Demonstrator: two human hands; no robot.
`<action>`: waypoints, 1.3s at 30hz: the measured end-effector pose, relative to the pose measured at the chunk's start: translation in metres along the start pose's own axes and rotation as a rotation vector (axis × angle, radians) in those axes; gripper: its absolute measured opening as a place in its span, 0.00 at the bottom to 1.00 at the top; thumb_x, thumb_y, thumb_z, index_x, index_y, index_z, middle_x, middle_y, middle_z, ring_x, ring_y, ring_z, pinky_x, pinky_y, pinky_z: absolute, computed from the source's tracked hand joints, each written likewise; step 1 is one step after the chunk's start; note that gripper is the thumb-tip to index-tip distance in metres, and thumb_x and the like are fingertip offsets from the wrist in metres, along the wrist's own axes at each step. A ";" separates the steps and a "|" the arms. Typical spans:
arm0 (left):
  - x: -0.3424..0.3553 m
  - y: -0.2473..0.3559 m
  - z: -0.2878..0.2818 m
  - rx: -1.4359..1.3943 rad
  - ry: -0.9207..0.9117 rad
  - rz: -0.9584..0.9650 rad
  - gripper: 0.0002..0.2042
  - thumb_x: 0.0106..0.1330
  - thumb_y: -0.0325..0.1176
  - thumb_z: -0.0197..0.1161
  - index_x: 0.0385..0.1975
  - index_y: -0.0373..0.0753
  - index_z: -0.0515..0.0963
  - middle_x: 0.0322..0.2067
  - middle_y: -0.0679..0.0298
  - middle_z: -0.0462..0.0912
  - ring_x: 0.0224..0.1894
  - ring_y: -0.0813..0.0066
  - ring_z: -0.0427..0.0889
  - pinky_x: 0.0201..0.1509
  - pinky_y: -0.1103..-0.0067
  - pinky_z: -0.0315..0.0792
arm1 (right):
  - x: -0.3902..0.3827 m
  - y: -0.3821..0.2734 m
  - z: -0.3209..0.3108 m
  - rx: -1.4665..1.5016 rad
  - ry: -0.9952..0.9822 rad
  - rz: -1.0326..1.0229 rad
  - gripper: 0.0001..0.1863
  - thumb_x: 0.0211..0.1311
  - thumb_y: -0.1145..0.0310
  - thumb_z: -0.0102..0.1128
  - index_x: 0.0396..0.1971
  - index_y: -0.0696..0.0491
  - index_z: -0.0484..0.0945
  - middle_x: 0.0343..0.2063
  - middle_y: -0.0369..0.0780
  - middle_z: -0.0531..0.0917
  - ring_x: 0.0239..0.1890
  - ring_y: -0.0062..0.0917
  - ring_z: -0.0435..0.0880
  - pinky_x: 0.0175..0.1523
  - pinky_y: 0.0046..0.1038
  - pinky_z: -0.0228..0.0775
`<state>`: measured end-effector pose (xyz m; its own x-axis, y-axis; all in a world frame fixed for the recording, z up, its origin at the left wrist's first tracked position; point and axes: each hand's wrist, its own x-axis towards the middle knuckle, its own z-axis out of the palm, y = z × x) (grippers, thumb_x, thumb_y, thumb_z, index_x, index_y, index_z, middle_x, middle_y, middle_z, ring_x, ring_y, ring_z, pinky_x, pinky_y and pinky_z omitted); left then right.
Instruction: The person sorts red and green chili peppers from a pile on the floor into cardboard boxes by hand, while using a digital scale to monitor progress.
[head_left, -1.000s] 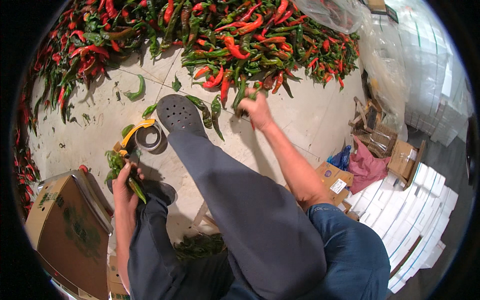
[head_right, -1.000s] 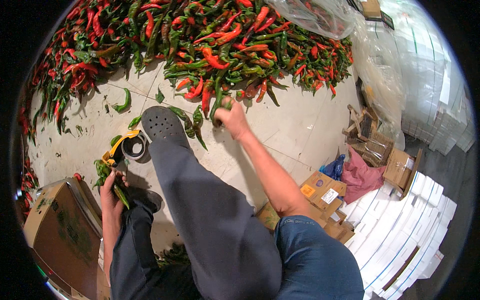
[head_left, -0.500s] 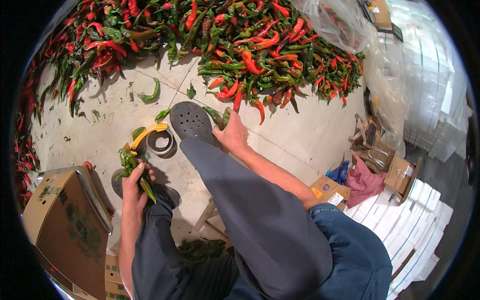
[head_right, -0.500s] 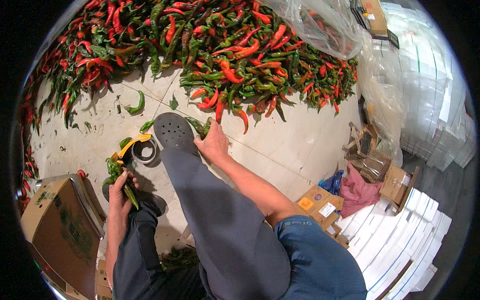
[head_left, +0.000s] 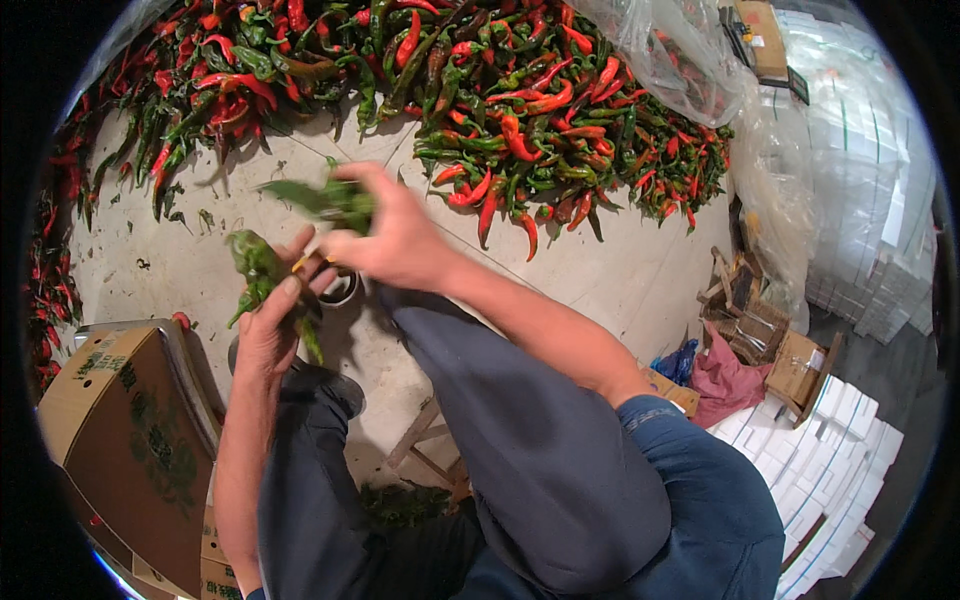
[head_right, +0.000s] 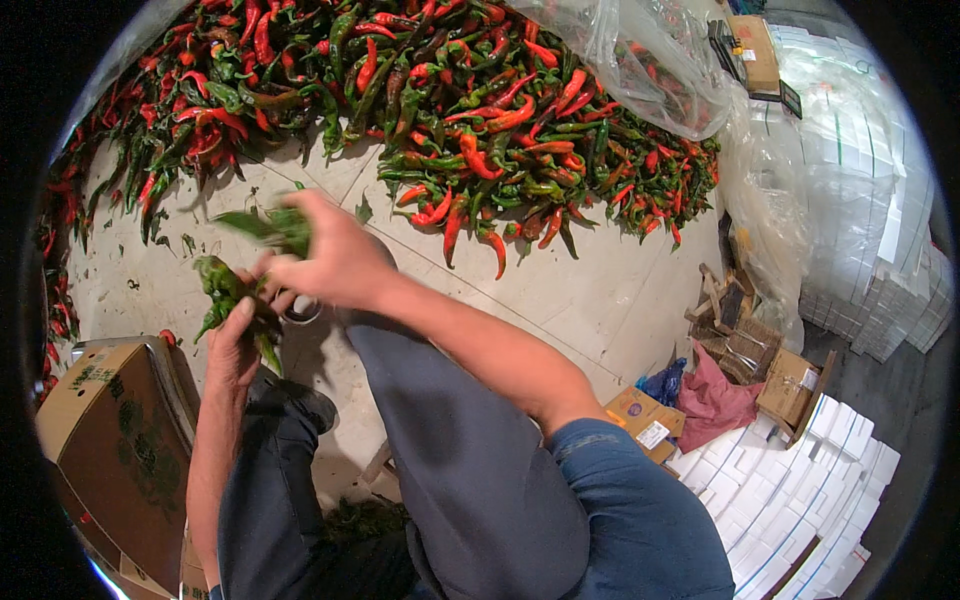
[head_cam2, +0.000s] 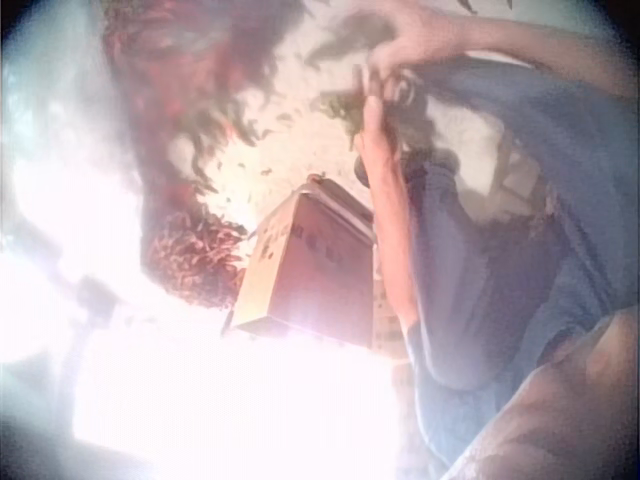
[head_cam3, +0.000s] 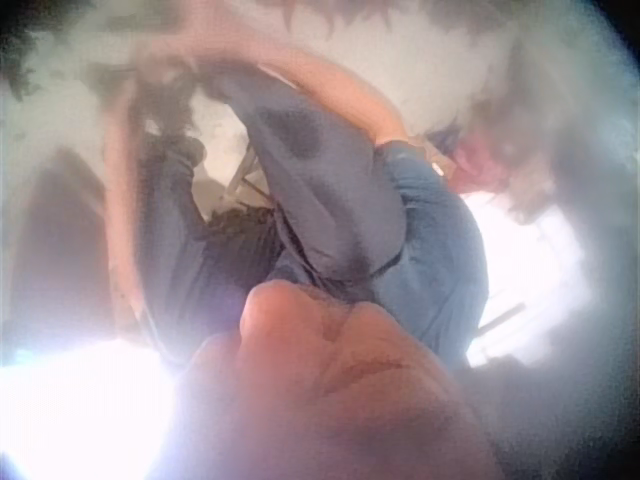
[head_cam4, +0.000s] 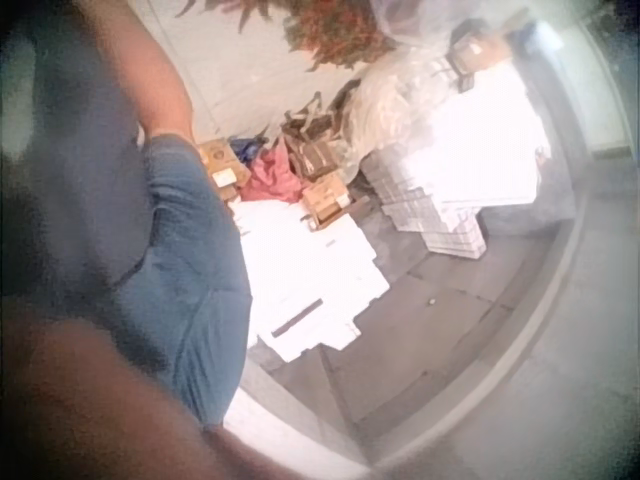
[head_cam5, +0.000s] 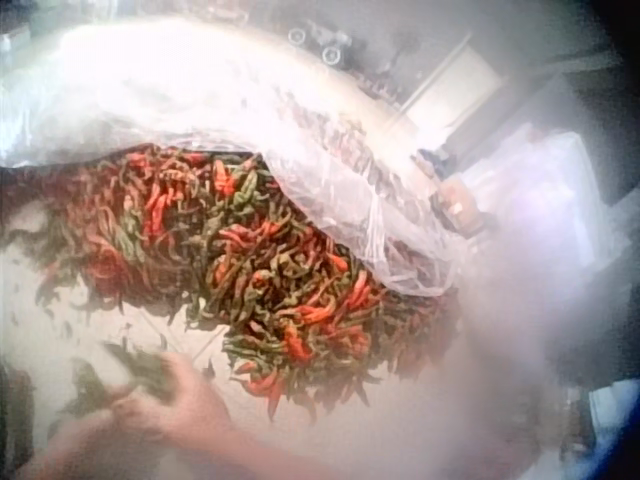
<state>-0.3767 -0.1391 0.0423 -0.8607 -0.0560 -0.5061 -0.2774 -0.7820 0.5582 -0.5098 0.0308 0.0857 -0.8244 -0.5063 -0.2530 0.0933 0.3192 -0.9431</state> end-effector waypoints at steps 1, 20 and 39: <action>0.000 0.003 -0.021 0.132 0.112 -0.011 0.29 0.65 0.33 0.68 0.63 0.32 0.66 0.57 0.55 0.76 0.57 0.64 0.78 0.59 0.66 0.76 | 0.014 -0.015 0.021 0.113 -0.108 0.022 0.33 0.49 0.61 0.69 0.55 0.59 0.72 0.41 0.43 0.81 0.43 0.27 0.80 0.51 0.29 0.74; -0.020 0.013 -0.018 -0.049 0.234 -0.091 0.18 0.64 0.30 0.63 0.53 0.29 0.76 0.45 0.58 0.84 0.44 0.68 0.84 0.50 0.72 0.79 | 0.011 0.023 0.100 -0.155 -0.035 -0.199 0.30 0.77 0.49 0.40 0.59 0.62 0.71 0.53 0.49 0.76 0.59 0.45 0.71 0.65 0.42 0.55; -0.039 -0.010 -0.046 -0.055 0.196 -0.289 0.23 0.58 0.29 0.63 0.54 0.27 0.74 0.39 0.49 0.85 0.39 0.61 0.85 0.46 0.68 0.82 | 0.057 0.156 -0.090 -1.570 -0.056 -0.120 0.06 0.52 0.71 0.61 0.31 0.54 0.83 0.35 0.43 0.80 0.44 0.36 0.81 0.44 0.35 0.76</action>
<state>-0.3206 -0.1576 0.0267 -0.6499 0.0589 -0.7577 -0.4698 -0.8148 0.3397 -0.5925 0.1238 -0.0560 -0.7599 -0.6054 -0.2367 -0.6472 0.7384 0.1892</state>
